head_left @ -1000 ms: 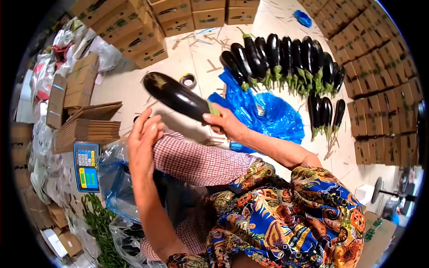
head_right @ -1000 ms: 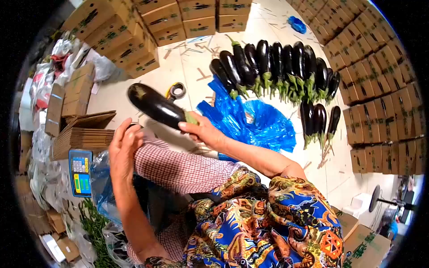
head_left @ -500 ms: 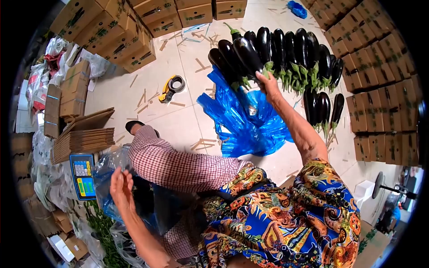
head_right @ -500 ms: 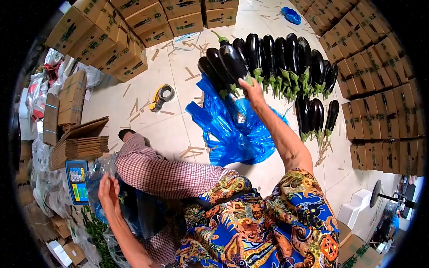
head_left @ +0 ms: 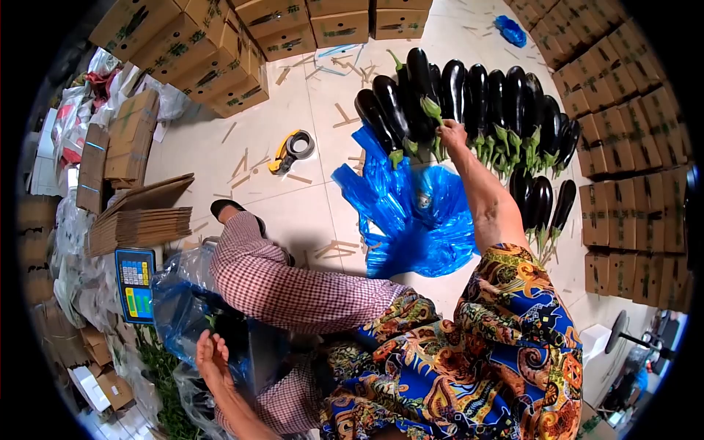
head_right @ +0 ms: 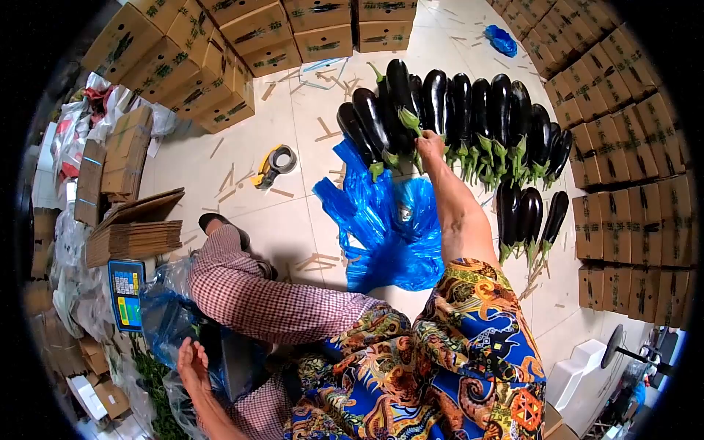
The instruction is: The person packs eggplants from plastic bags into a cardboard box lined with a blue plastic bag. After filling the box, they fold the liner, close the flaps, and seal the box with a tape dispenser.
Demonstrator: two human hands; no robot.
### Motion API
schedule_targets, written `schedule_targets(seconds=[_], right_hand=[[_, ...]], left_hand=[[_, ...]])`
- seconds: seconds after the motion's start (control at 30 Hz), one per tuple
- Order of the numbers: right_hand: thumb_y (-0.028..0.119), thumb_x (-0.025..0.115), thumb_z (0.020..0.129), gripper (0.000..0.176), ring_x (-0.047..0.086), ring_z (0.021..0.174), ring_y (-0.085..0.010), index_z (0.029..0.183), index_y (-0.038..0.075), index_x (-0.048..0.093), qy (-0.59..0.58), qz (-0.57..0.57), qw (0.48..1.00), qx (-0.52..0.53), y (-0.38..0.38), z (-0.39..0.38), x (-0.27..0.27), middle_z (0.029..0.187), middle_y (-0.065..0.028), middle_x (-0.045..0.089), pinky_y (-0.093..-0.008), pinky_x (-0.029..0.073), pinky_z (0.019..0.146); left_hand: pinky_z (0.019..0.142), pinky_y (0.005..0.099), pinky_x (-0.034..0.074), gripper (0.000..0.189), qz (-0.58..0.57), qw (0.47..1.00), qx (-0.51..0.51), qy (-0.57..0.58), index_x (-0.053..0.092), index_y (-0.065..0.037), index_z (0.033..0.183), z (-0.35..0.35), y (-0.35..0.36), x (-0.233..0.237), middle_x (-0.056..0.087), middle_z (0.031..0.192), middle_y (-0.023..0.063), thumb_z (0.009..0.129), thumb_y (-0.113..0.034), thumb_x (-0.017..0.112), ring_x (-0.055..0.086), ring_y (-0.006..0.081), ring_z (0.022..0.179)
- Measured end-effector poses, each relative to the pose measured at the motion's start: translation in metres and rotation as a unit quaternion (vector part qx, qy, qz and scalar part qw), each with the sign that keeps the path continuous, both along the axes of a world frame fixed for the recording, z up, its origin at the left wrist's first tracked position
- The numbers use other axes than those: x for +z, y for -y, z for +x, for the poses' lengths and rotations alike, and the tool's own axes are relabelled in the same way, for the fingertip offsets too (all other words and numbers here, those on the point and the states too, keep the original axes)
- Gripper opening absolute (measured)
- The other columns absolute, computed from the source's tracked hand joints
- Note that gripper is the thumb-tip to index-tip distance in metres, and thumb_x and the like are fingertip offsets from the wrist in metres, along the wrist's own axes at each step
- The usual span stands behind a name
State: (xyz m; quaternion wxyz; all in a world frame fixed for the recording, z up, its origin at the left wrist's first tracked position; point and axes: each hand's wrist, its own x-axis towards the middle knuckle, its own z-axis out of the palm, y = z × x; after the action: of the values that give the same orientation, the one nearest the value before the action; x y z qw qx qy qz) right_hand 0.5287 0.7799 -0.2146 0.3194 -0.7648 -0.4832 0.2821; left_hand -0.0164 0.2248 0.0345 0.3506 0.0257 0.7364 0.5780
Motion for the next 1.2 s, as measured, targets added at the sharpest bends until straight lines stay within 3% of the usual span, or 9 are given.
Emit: schedule_targets(seconds=[0.3,0.5,0.67,0.77,0.83,0.93,1.03,1.07,1.2], right_hand=[[0.016,0.058,0.087,0.017,0.064,0.057,-0.0132,0.088,0.005,0.072,-0.137,-0.028,0.988,-0.058,0.017,-0.001,0.009,0.067,-0.0046,0.067,-0.0255,0.050,0.053],[0.020,0.058,0.093,0.022,0.064,0.061,-0.0180,0.101,0.001,0.064,-0.242,-0.060,0.968,-0.020,0.019,0.012,-0.003,0.078,-0.0088,0.066,-0.0302,0.056,0.057],[0.036,0.070,0.079,0.037,0.064,0.063,-0.0178,0.091,0.001,0.065,0.038,-0.118,0.992,-0.023,0.025,0.026,-0.002,0.077,-0.0105,0.066,-0.0327,0.051,0.054],[0.038,0.072,0.074,0.036,0.063,0.064,-0.0239,0.082,0.003,0.067,0.179,0.042,0.982,-0.052,0.023,0.036,-0.042,0.069,-0.0102,0.066,-0.0381,0.051,0.065],[0.040,0.074,0.070,0.049,0.065,0.092,-0.0394,0.093,-0.002,0.068,0.158,-0.080,0.983,0.049,0.033,0.034,-0.006,0.095,-0.0226,0.069,-0.0437,0.049,0.084],[0.049,0.069,0.074,0.047,0.066,0.084,-0.0309,0.095,0.007,0.072,0.346,-0.112,0.927,0.086,0.026,0.038,0.015,0.087,-0.0149,0.070,-0.0418,0.050,0.076],[0.020,0.069,0.085,0.026,0.067,0.078,-0.0197,0.106,0.004,0.069,-0.067,-0.067,0.983,0.159,-0.022,0.044,-0.016,0.097,-0.0101,0.071,-0.0301,0.054,0.065],[0.012,0.068,0.086,0.024,0.066,0.075,-0.0201,0.108,0.002,0.066,-0.314,-0.182,0.908,0.210,-0.094,0.090,-0.076,0.092,-0.0105,0.070,-0.0292,0.054,0.063],[0.016,0.069,0.086,0.024,0.064,0.075,-0.0145,0.107,0.005,0.066,-0.282,-0.161,0.913,0.248,-0.036,-0.061,0.025,0.088,-0.0017,0.068,-0.0263,0.052,0.061]], left_hand=[[0.070,0.0238,0.056,0.035,0.006,1.000,0.014,-0.001,0.058,-0.001,0.122,0.020,-0.003,0.007,0.068,0.098,0.0091,0.092,-0.019,0.065,0.066,0.0148,0.080],[0.072,0.0239,0.056,0.035,0.032,0.999,-0.004,0.011,0.057,0.000,0.123,0.024,0.002,0.010,0.068,0.099,0.0097,0.093,-0.017,0.064,0.066,0.0143,0.082],[0.071,0.0222,0.054,0.037,0.023,0.999,-0.005,-0.034,0.057,-0.002,0.123,0.022,0.011,0.032,0.066,0.104,0.0087,0.093,-0.020,0.065,0.065,0.0132,0.084],[0.074,0.0239,0.049,0.041,-0.033,0.994,0.021,-0.106,0.056,-0.003,0.126,0.026,0.016,0.061,0.064,0.105,0.0079,0.093,-0.025,0.064,0.062,0.0135,0.089],[0.076,0.0262,0.049,0.044,0.007,0.991,-0.008,-0.137,0.056,-0.002,0.127,0.005,0.049,0.065,0.063,0.106,0.0086,0.091,-0.025,0.065,0.062,0.0155,0.090],[0.082,0.0258,0.048,0.037,-0.012,0.977,0.101,-0.185,0.057,0.000,0.125,0.009,0.068,0.090,0.063,0.107,0.0084,0.094,-0.018,0.061,0.061,0.0163,0.093],[0.083,0.0262,0.049,0.035,-0.058,0.964,0.162,-0.204,0.060,-0.002,0.122,-0.004,0.129,0.095,0.067,0.107,0.0093,0.092,-0.019,0.063,0.063,0.0150,0.096],[0.084,0.0278,0.049,0.034,-0.113,0.953,0.153,-0.236,0.061,-0.003,0.121,-0.007,0.155,0.084,0.067,0.107,0.0080,0.092,-0.020,0.062,0.063,0.0158,0.098],[0.094,0.0346,0.045,0.045,-0.287,0.909,0.089,-0.290,0.059,-0.001,0.122,0.002,0.260,-0.017,0.065,0.118,0.0174,0.092,-0.035,0.060,0.061,0.0255,0.109]])
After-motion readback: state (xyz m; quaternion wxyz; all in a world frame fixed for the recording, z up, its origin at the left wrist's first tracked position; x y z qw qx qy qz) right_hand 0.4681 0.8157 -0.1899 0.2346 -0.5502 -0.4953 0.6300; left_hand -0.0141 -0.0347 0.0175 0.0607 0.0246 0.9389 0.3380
